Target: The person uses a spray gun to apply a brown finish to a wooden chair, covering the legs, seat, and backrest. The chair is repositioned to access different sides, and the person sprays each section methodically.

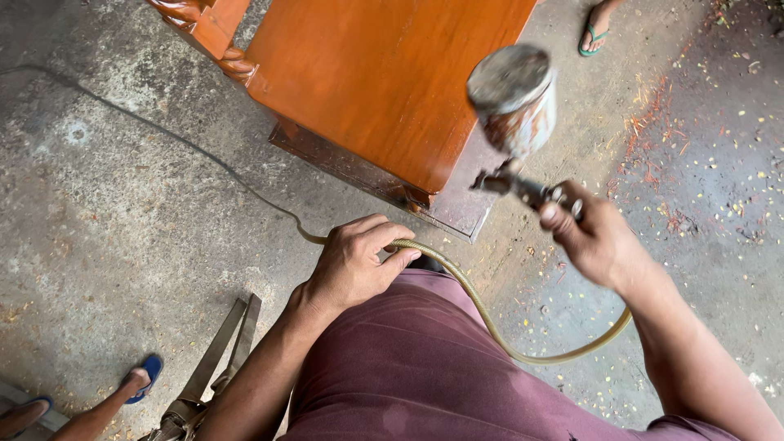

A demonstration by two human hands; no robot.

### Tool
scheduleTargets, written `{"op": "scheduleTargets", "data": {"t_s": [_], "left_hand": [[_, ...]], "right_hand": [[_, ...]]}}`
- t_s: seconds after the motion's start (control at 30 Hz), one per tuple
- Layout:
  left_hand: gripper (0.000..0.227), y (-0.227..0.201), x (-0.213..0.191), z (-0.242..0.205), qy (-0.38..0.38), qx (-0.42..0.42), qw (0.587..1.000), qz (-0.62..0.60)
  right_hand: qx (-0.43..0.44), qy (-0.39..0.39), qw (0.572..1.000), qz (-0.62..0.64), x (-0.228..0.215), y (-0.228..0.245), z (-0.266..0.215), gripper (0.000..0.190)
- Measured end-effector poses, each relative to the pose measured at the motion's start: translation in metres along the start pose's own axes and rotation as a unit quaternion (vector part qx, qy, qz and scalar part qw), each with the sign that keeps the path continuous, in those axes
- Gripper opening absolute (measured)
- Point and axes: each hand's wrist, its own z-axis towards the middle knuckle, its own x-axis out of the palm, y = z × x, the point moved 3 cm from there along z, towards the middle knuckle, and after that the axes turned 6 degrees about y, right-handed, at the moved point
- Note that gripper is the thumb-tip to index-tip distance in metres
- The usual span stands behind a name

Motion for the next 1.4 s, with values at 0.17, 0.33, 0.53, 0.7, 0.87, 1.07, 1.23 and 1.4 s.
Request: {"op": "scheduleTargets", "data": {"t_s": [0.17, 0.33, 0.53, 0.7, 0.87, 1.07, 1.23, 1.4], "left_hand": [[0.02, -0.001, 0.002, 0.002, 0.006, 0.006, 1.0, 0.01], [0.02, -0.001, 0.005, 0.001, -0.012, -0.004, 1.0, 0.01], [0.02, 0.004, 0.005, 0.001, -0.028, -0.074, 0.997, 0.004], [0.02, 0.0, 0.008, 0.005, -0.055, -0.085, 0.994, 0.039], [0.018, 0.001, 0.012, 0.007, -0.082, -0.085, 0.992, 0.046], [0.021, 0.006, 0.017, 0.006, -0.077, -0.117, 0.989, 0.043], [0.022, 0.008, 0.015, 0.003, -0.073, -0.103, 0.991, 0.032], [0.023, 0.009, 0.011, 0.004, -0.06, -0.079, 0.995, 0.027]], "right_hand": [[-0.008, 0.063, 0.996, -0.061, 0.014, 0.001, -0.009, 0.057], [-0.081, -0.063, 0.995, 0.008, -0.01, -0.015, 0.052, 0.059], [-0.108, -0.166, 0.979, 0.039, -0.06, -0.033, 0.14, 0.062], [-0.137, -0.218, 0.965, 0.057, -0.099, -0.055, 0.224, 0.061], [-0.221, -0.329, 0.917, -0.046, -0.127, -0.06, 0.297, 0.057], [-0.191, -0.248, 0.95, 0.019, -0.119, -0.04, 0.282, 0.06], [-0.15, -0.141, 0.977, 0.054, -0.08, -0.021, 0.184, 0.066], [-0.1, -0.058, 0.99, 0.086, -0.04, -0.015, 0.102, 0.072]]}}
